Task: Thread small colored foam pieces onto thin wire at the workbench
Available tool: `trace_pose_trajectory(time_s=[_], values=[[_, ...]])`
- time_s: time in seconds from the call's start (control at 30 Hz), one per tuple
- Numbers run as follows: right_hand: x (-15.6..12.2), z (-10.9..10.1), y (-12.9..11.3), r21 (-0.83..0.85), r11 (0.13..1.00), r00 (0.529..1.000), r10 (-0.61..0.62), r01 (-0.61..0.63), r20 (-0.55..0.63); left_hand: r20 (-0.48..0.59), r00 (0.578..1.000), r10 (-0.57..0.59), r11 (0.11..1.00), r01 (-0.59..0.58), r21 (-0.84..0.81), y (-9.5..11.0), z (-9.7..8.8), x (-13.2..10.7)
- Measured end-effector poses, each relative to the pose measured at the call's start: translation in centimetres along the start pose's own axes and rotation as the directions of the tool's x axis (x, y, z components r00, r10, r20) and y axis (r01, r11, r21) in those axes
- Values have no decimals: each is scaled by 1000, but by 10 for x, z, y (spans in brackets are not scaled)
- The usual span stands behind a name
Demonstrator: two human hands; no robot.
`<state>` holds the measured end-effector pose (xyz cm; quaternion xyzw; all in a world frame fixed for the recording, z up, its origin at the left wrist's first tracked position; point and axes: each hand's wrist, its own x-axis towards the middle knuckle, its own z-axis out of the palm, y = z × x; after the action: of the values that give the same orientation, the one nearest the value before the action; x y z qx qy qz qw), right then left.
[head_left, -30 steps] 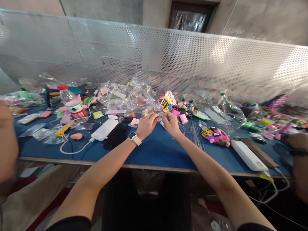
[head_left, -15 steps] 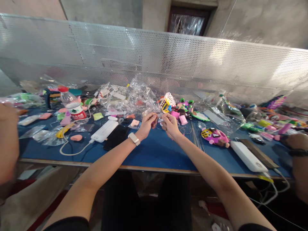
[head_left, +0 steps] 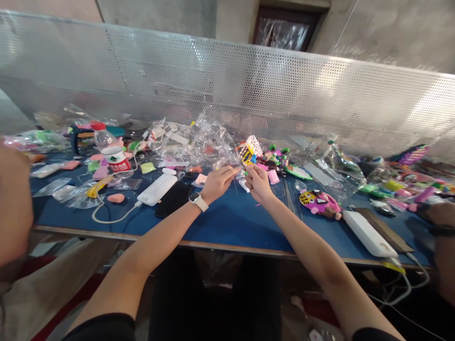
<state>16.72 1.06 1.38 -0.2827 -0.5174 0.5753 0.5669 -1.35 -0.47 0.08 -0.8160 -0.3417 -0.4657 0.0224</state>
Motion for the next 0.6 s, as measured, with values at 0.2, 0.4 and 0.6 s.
trace_pose_trajectory(time_s=[0.2,0.4,0.6], values=[[2,-9,9,-302,938,984,-179,171,-1,-17,997,-75,990,73,-119,0,0,4],[1,-10,14,-372,900,974,-223,226,52,33,946,-321,819,295,-492,4,5,10],[-1,-7,7,-196,977,993,-70,87,92,147,923,-357,732,374,-570,-2,4,10]])
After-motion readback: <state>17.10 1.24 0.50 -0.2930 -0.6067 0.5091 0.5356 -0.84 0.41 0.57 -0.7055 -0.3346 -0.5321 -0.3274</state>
